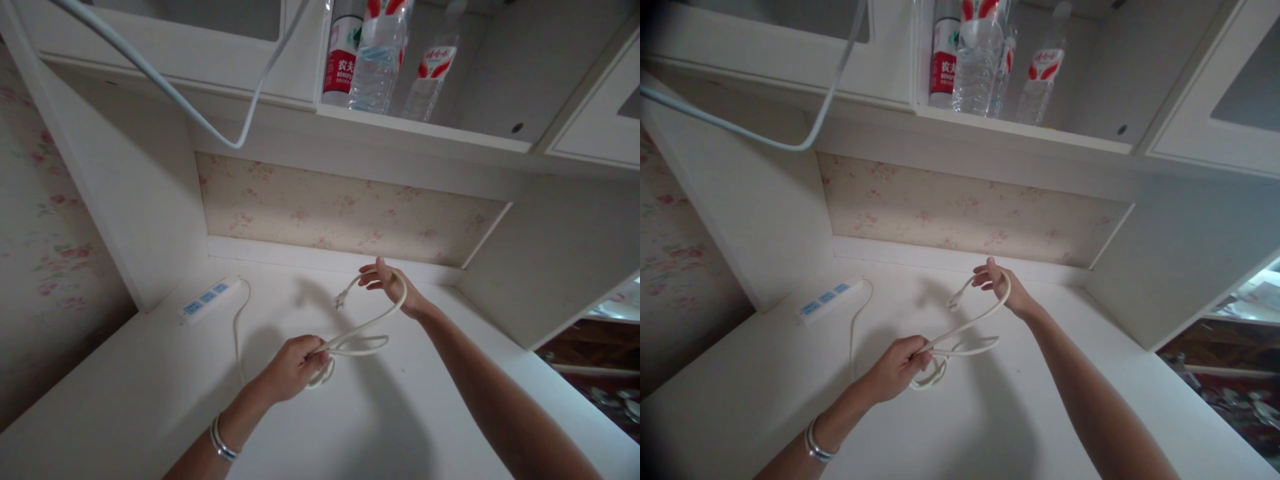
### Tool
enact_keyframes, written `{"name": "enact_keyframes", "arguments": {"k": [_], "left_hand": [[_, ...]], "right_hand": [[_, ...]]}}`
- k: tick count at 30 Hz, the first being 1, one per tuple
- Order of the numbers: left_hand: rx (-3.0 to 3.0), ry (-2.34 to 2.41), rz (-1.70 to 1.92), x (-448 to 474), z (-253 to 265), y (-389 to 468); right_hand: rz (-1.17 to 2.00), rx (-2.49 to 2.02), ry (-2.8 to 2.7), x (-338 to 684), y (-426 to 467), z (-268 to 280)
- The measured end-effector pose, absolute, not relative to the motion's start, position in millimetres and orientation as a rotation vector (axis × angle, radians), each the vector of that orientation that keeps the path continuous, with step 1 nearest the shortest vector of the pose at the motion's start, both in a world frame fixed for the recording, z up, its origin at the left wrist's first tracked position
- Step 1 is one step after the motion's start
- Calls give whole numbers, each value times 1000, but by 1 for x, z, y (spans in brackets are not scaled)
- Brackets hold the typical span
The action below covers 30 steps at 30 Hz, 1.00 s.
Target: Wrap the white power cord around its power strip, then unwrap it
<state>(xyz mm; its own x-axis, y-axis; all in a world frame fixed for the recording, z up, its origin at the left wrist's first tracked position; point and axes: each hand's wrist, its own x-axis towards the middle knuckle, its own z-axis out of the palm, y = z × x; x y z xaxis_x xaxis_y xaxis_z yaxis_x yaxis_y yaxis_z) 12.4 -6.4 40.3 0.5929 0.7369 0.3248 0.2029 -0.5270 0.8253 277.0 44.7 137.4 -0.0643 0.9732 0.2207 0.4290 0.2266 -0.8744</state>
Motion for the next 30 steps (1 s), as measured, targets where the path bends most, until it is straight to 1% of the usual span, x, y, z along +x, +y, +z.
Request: {"name": "enact_keyframes", "arguments": {"k": [3, 6, 10, 14, 22, 25, 30], "left_hand": [[1865, 712, 916, 11, 35, -5], [1761, 715, 1044, 8, 32, -2], [1554, 829, 1200, 8, 26, 9], [1425, 968, 1277, 9, 22, 18], [1362, 1115, 1394, 8, 21, 24], [1376, 1119, 1375, 8, 18, 26], [1322, 1142, 1300, 10, 10, 29]], "right_hand": [[990, -1313, -1688, 252, 41, 142], [1149, -1351, -1759, 234, 38, 138], [1454, -1326, -1804, 221, 34, 124], [1705, -1363, -1770, 217, 32, 106], [1704, -1358, -1659, 225, 36, 89], [1726, -1364, -1656, 227, 34, 90], [1587, -1303, -1617, 228, 33, 91]]}}
